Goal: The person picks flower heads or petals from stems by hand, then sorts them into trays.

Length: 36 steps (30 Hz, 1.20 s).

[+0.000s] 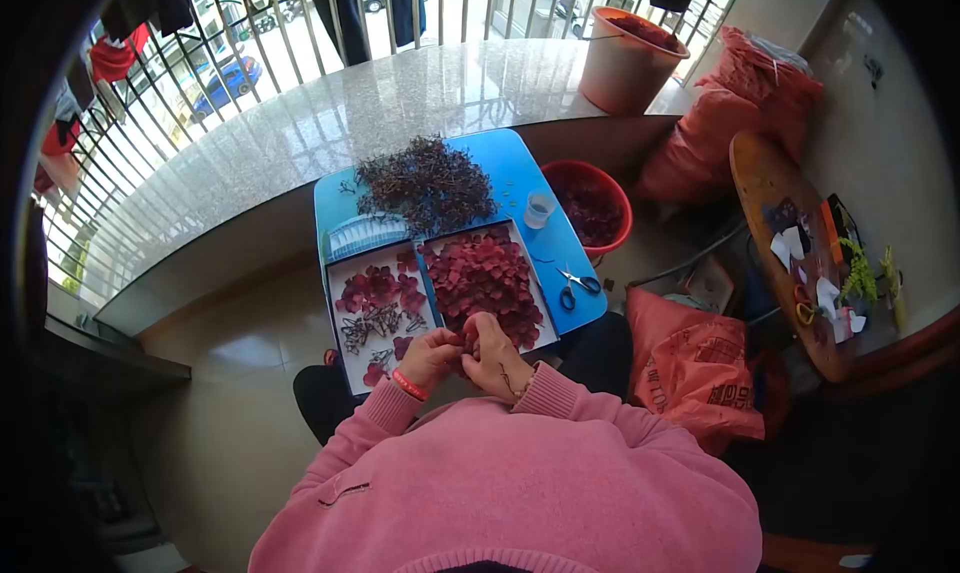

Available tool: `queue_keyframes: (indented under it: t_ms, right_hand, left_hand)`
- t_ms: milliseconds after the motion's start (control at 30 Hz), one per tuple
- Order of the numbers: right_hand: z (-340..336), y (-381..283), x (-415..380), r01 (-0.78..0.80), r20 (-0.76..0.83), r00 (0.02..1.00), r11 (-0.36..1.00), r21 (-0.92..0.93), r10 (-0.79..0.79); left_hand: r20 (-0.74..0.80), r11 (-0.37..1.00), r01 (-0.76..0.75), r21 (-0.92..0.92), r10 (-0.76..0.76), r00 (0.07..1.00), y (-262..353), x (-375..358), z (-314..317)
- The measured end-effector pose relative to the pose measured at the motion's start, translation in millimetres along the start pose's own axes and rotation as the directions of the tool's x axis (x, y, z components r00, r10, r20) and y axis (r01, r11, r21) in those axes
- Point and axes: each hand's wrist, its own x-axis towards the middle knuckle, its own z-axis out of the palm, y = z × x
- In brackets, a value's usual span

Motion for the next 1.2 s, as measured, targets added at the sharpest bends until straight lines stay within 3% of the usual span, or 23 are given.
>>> queue_keyframes:
  t_ms: [67,167,200,300,433,467,567,633,700,767,833,867,967,1000,1067,1200]
  right_hand:
    - [0,-3,3,-0.021,-0.029,0.999,1.000,-0.020,0.021]
    - [-1,-1,8,0.092,0.002,0.996,0.971,-0.220,-0.094]
    - [-2,-12,9,0.011,0.036,0.999,0.989,-0.147,-0.006]
    - [2,-16,12,0.004,0.044,0.999,0.986,-0.164,0.003]
    - [10,-10,17,0.027,-0.039,0.999,0.989,-0.142,-0.033]
    - [10,-11,17,-0.011,-0.035,0.999,0.994,-0.113,0.007]
    - [18,9,15,0.067,-0.043,0.996,0.988,-0.136,-0.073]
    - [17,-6,12,-0.228,0.055,0.973,0.962,0.151,0.222]
    - [10,-14,12,-0.419,0.168,0.908,0.840,0.346,0.384]
    - [9,-14,9,-0.364,0.129,0.931,0.851,0.378,0.341]
    - [3,-12,7,-0.410,0.172,0.912,0.843,0.349,0.373]
    - [3,-14,5,-0.391,0.142,0.920,0.854,0.344,0.364]
    - [10,9,0,-0.048,-0.021,0.998,0.987,0.151,0.051]
    - [5,-1,-1,-0.159,0.025,0.987,0.971,0.179,0.157]
    - [2,-4,-3,-0.141,0.000,0.990,0.969,0.202,0.145]
    - [-4,-9,-4,-0.277,0.078,0.961,0.898,0.342,0.267]
  left_hand:
    - [-0.083,0.995,-0.097,0.008,0.098,0.992,4,-6,7]
    - [-0.113,0.943,-0.302,0.141,0.318,0.941,-3,0,1]
    - [-0.108,0.898,-0.362,0.251,0.398,0.911,-4,-1,1]
    - [-0.128,0.742,-0.436,0.509,0.566,0.814,0,-10,12]
    - [-0.022,0.430,-0.574,0.697,0.812,0.583,5,-16,18]
    - [-0.024,0.461,-0.568,0.682,0.791,0.612,6,-17,17]
    - [-0.070,0.527,-0.589,0.612,0.779,0.624,-5,-10,10]
    - [-0.112,0.625,-0.501,0.599,0.684,0.721,7,-25,19]
    - [-0.181,0.828,-0.487,0.277,0.543,0.820,3,-16,10]
    - [-0.276,0.809,-0.517,0.278,0.583,0.764,7,-14,5]
    - [-0.327,0.881,-0.447,0.152,0.472,0.819,16,-19,5]
    - [-0.348,0.898,-0.405,0.172,0.440,0.828,17,-22,7]
    - [-0.371,0.931,-0.346,0.114,0.363,0.855,16,-21,7]
    - [-0.366,0.937,-0.340,0.082,0.346,0.864,15,-21,8]
    - [-0.342,0.938,-0.340,0.074,0.344,0.875,8,-17,3]
    - [-0.318,0.861,-0.455,0.228,0.507,0.801,14,-24,30]
